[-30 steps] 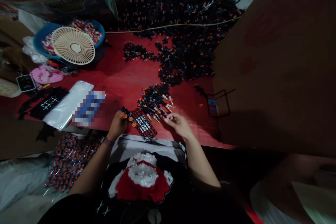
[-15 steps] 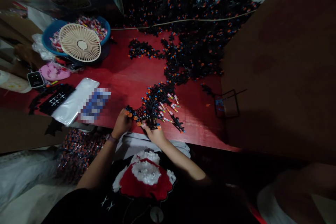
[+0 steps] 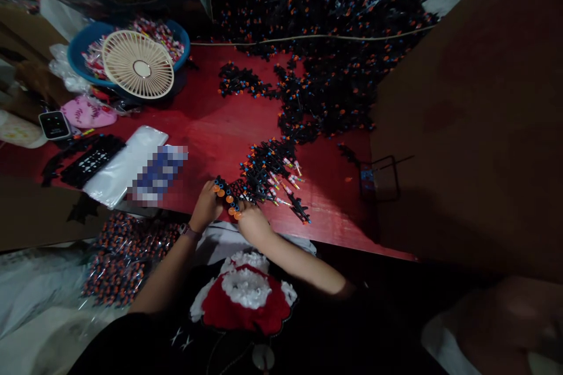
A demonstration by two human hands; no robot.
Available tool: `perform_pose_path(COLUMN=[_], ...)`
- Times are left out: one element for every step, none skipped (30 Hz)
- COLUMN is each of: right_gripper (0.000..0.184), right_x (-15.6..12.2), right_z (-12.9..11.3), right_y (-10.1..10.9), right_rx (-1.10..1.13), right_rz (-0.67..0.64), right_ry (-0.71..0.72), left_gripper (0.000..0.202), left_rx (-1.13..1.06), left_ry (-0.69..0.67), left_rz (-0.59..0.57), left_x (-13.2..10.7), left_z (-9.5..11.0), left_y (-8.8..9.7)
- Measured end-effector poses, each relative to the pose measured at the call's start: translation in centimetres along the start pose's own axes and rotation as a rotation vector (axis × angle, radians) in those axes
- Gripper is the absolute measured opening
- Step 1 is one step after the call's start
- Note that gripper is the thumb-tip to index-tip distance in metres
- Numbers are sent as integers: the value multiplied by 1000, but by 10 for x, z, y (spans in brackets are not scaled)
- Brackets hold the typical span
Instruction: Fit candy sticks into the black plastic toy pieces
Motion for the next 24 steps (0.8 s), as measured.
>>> perform_pose_path(right_gripper=[32,32,34,36,38,38,38,31,25,19,13,7,2,4,7,11,14,17,18,19,18,17,17,16], right_x=[-1,-3,-7,-12,-19,-27,-37,-48,-57,-64,-70,-73,-76,-77,-78,-77,-74,-70,-64,-57,-50,-43,-38,-33], right_z=[1,5,12,23,38,58,81,106,127,143,155,161,163,162,158,150,140,128,113,98,84,73,64,58], right_y=[0,1,4,10,18,27,37,45,50,51,51,50,48,45,43,39,33,27,19,12,4,-3,-9,-15], right_rx=[31,83,151,223,283,328,331,308,293,294,307,337,375,421,473,535,602,668,727,773,797,795,769,729], right_rz=[11,29,61,110,177,252,334,397,413,396,370,345,335,340,357,374,382,376,359,337,314,294,282,277], right_ry=[-6,-9,-7,-11,-32,-71,-152,-255,-337,-381,-404,-406,-399,-391,-385,-374,-355,-324,-282,-235,-191,-155,-132,-120], left_gripper=[37,38,38,37,37,36,36,35,34,34,34,35,35,35,34,33,32,31,29,28,27,26,26,26], left_rx=[-1,0,3,7,14,20,25,27,27,27,26,25,23,19,15,14,15,18,21,23,22,19,16,13], left_ry=[-1,-5,-9,-15,-21,-26,-31,-34,-36,-38,-38,-38,-38,-38,-36,-35,-31,-25,-18,-11,-6,-4,-5,-6], left_rz=[5,12,19,27,32,34,36,38,42,48,55,61,63,64,64,64,63,61,58,55,50,47,45,45], left_x=[0,0,0,0,0,0,0,0,0,0,0,1,1,1,1,1,1,1,1,1,1,1,2,2], left_z=[-1,-1,-2,-3,-3,-3,-4,-4,-5,-5,-5,-5,-5,-4,-3,-2,-1,0,1,2,3,4,5,5], left_y=[0,1,1,2,2,2,1,1,1,1,2,2,2,2,3,3,3,4,4,5,5,5,6,6])
Point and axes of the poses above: each hand's wrist, its own x-axis towards the middle knuckle, its own y-axis out of the back of the hand, z = x × y, the point moved 8 cm from there along x, towards the middle knuckle, and after that the axes turned 8 degrees about -x, right-handed, at the moved point
